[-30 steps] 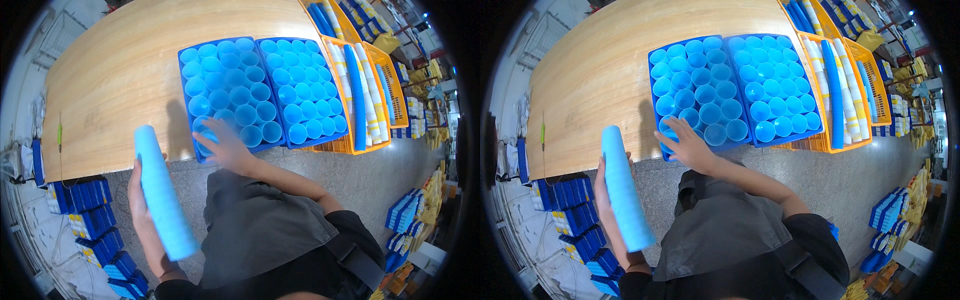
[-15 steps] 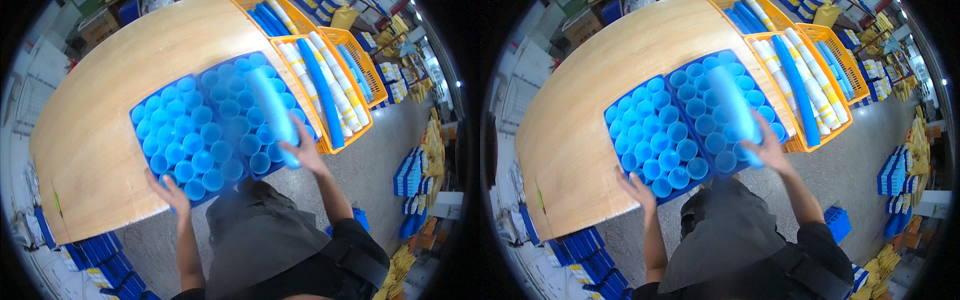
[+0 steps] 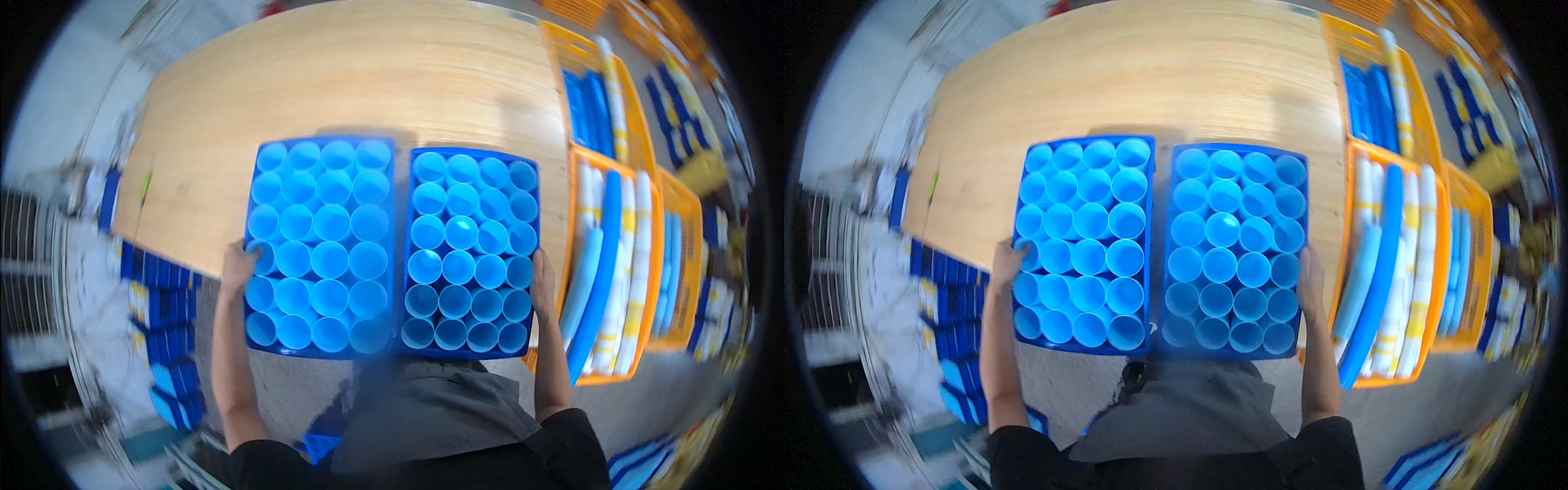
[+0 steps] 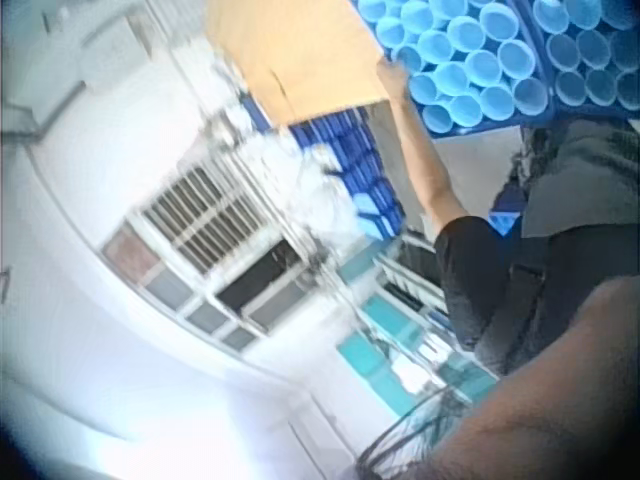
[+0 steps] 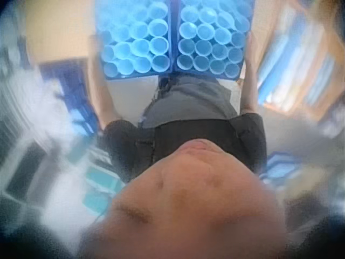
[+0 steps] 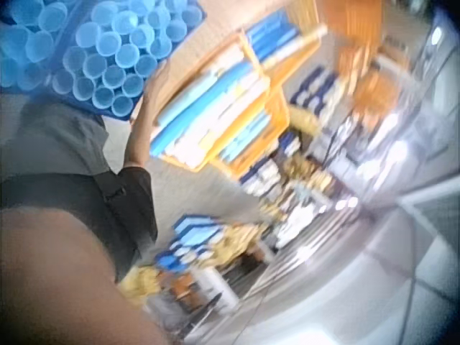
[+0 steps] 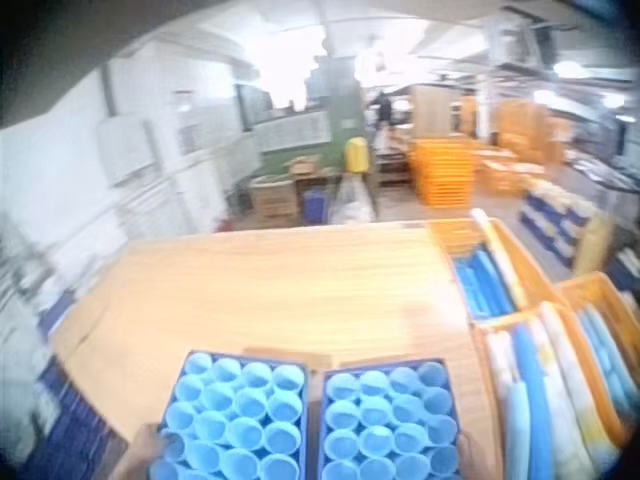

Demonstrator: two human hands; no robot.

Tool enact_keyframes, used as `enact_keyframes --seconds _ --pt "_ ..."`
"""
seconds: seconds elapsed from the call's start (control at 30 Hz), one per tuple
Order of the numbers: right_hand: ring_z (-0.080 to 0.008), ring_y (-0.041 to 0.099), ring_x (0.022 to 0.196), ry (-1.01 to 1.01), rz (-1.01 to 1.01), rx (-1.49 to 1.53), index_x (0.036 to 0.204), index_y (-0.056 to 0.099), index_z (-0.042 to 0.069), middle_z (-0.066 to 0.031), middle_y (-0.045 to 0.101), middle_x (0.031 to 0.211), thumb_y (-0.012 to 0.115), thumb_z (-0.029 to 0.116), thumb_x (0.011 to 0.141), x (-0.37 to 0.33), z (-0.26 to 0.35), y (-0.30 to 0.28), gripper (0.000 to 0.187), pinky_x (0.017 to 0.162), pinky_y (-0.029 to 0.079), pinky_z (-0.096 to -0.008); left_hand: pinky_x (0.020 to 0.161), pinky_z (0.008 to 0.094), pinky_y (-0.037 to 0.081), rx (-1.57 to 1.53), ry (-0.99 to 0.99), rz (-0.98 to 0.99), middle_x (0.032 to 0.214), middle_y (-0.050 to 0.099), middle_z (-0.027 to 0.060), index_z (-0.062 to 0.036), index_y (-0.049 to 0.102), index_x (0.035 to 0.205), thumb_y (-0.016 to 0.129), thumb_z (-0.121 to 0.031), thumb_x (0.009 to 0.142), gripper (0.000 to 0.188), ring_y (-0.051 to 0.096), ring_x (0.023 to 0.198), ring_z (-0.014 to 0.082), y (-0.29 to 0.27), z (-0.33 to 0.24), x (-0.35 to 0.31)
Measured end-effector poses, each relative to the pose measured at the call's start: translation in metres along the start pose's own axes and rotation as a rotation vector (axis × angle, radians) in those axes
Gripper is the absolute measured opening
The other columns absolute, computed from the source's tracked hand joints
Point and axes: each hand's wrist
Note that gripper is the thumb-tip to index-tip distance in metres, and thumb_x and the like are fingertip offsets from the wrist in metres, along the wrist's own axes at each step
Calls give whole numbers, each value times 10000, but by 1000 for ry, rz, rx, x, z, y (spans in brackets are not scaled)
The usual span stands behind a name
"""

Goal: The person moves trays of white and yellow plastic cups, then places blue trays on a table and fills them with blue and light blue cups from yellow baskets. The person then carries the filled trays to a conveyor belt area and stacks them.

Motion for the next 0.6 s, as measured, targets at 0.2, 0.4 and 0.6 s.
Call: enact_keyframes --seconds 0.2,0.4,0.6 --pt "-312 566 1208 -92 197 -34 1324 556 -43 -205 617 1289 334 346 1098 26 -5 25 502 1045 410 -413 825 335 558 -65 -8 -44 1072 723 141 59 624 1249 615 -58 861 405 689 930 202 -21 -74 -116" --pt "-305 301 1476 225 912 1186 1578 250 60 -120 295 1622 226 569 1071 14 3 0 719 1230 211 -483 1018 428 488 -404 -153 205 1257 670 212 31 612 1310 709 -398 872 620 636 1164 311 146 -124 -166" --pt "-364 328 1454 555 374 774 1578 255 65 -160 279 1625 210 687 1015 -25 63 -20 841 1218 230 -511 1186 461 323 -1401 -150 514 1575 319 248 24 195 1564 757 -400 837 1012 380 1422 372 143 -124 -203"
Point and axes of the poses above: each hand's wrist, its own x-axis towards the middle knuckle, its own y-axis out of the palm, z = x × y
